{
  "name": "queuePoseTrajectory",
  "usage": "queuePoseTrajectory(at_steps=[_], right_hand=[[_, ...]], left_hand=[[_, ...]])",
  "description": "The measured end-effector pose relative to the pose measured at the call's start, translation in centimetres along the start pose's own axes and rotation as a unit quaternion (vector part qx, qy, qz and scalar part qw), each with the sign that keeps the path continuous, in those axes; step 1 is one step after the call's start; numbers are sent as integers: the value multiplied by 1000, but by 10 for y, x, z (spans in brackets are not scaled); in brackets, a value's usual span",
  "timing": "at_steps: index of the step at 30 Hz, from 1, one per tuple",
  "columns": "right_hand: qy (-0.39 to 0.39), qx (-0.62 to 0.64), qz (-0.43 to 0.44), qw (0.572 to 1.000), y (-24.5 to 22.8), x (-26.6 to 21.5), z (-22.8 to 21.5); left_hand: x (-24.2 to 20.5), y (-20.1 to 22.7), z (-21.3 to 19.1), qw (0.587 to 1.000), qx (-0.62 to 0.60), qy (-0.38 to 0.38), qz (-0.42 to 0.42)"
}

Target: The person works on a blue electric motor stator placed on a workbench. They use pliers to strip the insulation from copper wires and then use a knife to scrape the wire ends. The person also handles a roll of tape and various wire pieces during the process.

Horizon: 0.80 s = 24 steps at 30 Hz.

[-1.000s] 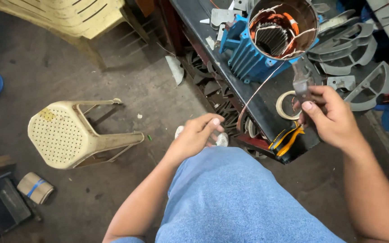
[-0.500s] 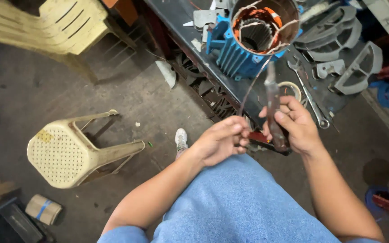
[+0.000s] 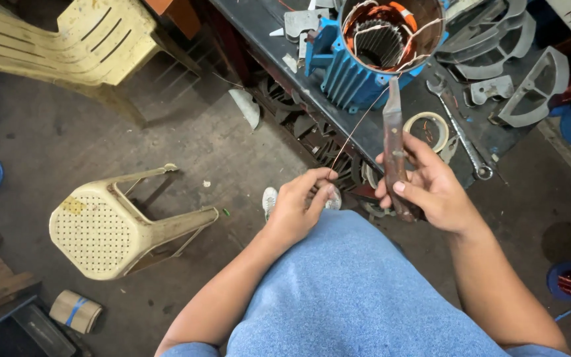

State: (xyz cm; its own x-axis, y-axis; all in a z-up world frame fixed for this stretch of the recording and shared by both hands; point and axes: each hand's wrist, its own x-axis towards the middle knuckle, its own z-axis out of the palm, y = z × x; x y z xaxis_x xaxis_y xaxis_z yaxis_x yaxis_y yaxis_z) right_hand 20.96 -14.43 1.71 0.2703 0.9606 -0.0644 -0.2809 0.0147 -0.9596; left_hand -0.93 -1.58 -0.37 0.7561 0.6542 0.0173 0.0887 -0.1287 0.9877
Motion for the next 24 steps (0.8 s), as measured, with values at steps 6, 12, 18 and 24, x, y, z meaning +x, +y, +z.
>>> queuePoseTrajectory(at_steps=[6,12,18,24], right_hand=[[-33,-29,-17,999,-8,-1,6],[-36,-53,-51,997,-28,2,1],[-25,-683,-134,718,-79,-2,-75],[-75,-905,-179,379,-105,20,-86]], left_hand=[[8,-6,-20,948,207,84,227],[23,21,-40,861,356,76,355],[35,51,-31,723,494,-77,477],[36,65,-1,662,545,-134,497]])
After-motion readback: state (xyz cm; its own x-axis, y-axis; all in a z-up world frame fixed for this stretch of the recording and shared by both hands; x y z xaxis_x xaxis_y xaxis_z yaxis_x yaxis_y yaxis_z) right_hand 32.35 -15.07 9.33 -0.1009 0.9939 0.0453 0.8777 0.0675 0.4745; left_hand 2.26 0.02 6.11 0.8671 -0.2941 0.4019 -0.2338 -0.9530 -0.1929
